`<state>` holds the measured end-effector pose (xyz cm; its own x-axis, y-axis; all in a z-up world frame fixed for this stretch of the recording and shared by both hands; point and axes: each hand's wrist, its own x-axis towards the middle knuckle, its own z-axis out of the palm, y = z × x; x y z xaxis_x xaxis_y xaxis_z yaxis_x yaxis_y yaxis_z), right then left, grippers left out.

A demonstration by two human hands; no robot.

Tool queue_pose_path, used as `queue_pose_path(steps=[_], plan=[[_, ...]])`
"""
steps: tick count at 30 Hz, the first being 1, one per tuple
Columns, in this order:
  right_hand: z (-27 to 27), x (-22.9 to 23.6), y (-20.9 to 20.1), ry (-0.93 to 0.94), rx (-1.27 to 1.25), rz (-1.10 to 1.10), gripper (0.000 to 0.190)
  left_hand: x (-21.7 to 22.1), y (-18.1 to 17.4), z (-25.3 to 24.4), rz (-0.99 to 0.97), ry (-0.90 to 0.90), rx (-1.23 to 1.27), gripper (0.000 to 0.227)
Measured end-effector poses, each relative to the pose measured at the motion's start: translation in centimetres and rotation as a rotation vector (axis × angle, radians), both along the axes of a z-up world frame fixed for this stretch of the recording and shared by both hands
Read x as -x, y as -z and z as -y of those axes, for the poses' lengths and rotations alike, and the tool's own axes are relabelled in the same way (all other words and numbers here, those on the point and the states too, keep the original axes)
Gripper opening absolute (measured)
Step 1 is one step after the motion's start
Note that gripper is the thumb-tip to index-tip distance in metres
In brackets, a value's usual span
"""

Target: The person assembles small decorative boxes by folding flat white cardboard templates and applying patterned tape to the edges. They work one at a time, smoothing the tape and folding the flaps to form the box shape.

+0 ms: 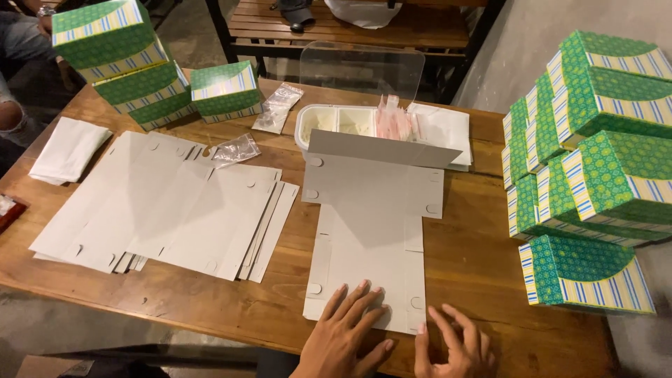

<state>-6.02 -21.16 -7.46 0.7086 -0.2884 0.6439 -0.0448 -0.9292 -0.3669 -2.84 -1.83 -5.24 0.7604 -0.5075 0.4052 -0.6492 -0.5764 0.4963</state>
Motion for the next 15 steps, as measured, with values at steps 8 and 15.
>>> queue_pose_path(steps=[8,15], plan=[[0.4,1.8,2.6,0.087,-0.072,-0.161,0.027,-0.3,1.0,0.1,0.102,-0.023,-0.002,0.046],[1.1,1.5,3.1,-0.109,-0.147,-0.324,0.037,-0.2,1.5,0.2,0.111,-0.016,-0.028,0.047]])
